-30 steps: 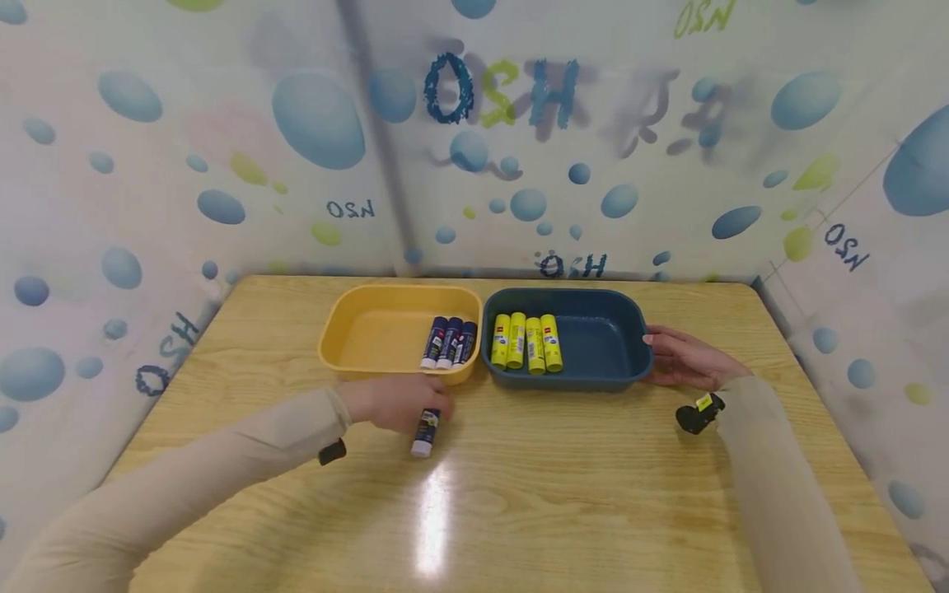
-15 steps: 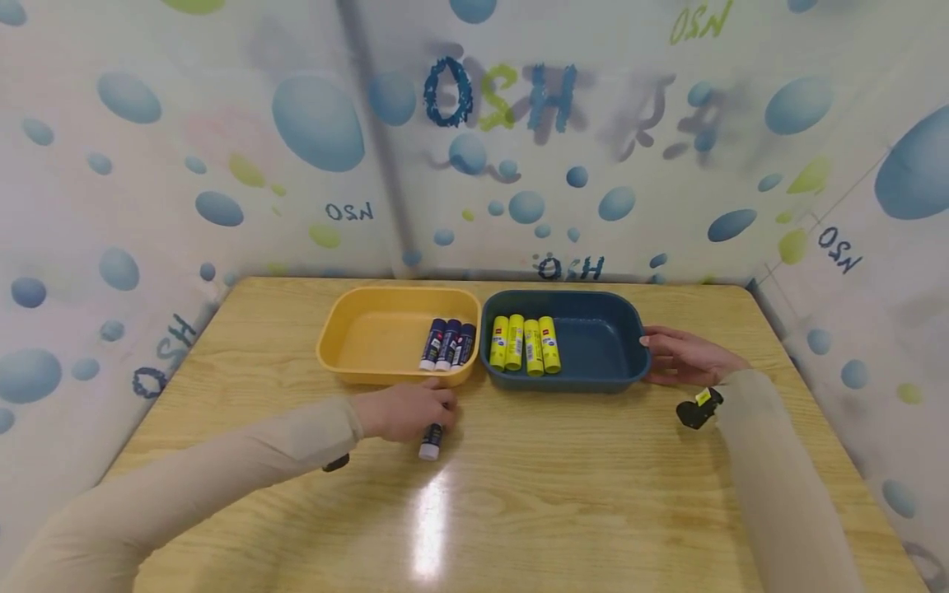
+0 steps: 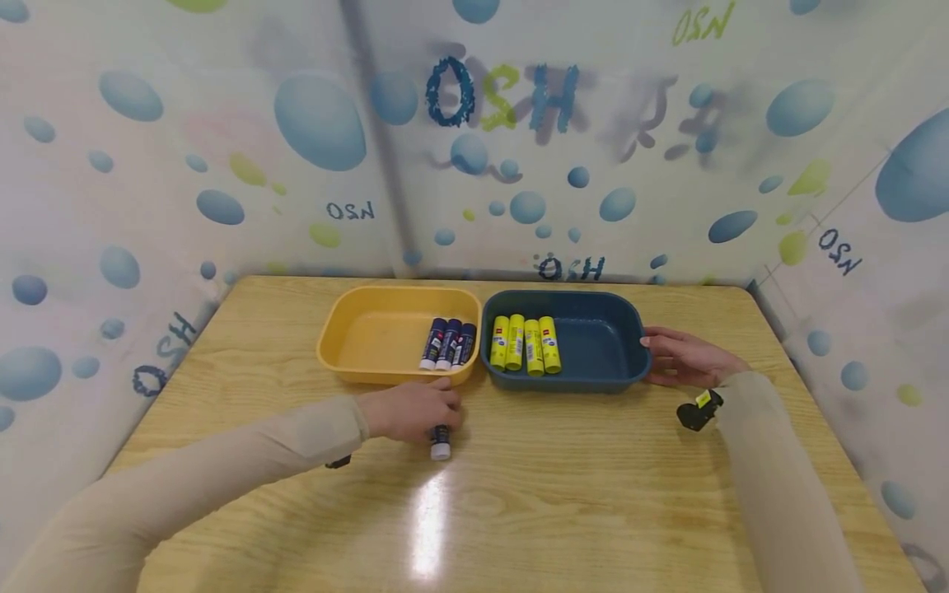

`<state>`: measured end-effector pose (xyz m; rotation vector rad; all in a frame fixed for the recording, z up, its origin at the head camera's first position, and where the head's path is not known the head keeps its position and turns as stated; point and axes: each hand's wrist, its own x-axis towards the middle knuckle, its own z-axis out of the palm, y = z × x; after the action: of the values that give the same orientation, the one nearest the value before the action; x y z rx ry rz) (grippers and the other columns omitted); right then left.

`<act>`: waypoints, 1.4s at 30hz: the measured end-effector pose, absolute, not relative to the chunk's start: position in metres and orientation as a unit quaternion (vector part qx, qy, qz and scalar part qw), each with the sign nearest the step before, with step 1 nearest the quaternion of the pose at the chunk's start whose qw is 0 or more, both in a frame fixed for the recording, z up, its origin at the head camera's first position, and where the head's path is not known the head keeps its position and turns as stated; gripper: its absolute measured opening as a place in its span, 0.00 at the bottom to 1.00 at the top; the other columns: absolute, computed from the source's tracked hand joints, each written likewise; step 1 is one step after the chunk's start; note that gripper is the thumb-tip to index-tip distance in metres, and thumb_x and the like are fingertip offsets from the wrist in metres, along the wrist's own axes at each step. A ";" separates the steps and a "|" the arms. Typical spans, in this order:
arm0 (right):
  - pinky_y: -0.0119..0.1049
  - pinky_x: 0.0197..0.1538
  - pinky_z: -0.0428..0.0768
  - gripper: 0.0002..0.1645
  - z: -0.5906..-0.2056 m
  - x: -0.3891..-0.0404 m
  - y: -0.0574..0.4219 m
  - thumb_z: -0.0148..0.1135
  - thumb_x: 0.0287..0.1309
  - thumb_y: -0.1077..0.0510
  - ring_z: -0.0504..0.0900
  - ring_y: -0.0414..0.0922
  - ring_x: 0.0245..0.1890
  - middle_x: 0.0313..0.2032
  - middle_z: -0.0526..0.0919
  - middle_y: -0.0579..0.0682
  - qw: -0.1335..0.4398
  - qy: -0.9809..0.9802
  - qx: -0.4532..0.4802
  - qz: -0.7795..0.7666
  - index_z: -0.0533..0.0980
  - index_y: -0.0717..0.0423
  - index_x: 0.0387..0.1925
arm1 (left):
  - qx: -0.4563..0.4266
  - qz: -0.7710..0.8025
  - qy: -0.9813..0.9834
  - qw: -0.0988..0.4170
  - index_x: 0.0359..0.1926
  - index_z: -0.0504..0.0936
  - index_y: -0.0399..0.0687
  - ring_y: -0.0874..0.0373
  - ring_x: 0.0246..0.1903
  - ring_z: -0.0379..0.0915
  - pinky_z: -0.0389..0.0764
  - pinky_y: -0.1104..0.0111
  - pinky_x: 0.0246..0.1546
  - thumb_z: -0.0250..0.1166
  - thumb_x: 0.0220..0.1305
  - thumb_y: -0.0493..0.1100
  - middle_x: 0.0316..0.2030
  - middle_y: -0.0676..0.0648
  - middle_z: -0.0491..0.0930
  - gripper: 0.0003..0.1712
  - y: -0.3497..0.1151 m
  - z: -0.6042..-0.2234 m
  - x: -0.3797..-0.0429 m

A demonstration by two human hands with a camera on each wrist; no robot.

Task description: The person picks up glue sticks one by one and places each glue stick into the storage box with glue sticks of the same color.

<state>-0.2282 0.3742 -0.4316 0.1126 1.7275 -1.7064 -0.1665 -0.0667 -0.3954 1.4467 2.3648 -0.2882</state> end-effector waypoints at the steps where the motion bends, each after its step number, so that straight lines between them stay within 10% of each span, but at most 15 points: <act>1: 0.44 0.55 0.77 0.43 -0.432 -0.228 0.374 0.48 0.73 0.53 0.79 0.43 0.48 0.47 0.77 0.46 0.347 0.667 0.043 -0.658 0.35 0.60 0.74 | 0.512 -0.104 0.835 0.173 0.41 0.83 0.57 0.59 0.40 0.61 0.66 0.72 0.38 0.72 0.55 0.38 0.41 0.56 0.76 0.13 -0.067 -0.395 -0.166; 30: 0.45 0.53 0.79 0.24 -0.433 -0.228 0.373 0.45 0.74 0.58 0.81 0.46 0.48 0.48 0.79 0.49 0.344 0.626 0.000 -0.700 0.52 0.55 0.65 | 0.549 -0.148 0.799 0.196 0.41 0.80 0.63 0.61 0.41 0.70 0.73 0.68 0.39 0.72 0.57 0.48 0.38 0.58 0.75 0.12 -0.058 -0.386 -0.164; 42: 0.44 0.52 0.79 0.30 -0.432 -0.227 0.375 0.45 0.74 0.58 0.81 0.46 0.47 0.47 0.80 0.48 0.345 0.632 0.001 -0.694 0.45 0.58 0.69 | 0.556 -0.137 0.792 0.211 0.41 0.80 0.63 0.62 0.40 0.69 0.71 0.69 0.37 0.73 0.55 0.46 0.37 0.58 0.73 0.13 -0.057 -0.372 -0.160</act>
<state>-0.2271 0.3746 -0.4317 0.0032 1.6418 -1.8016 -0.1598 -0.0575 -0.3719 1.5467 2.2017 -0.3798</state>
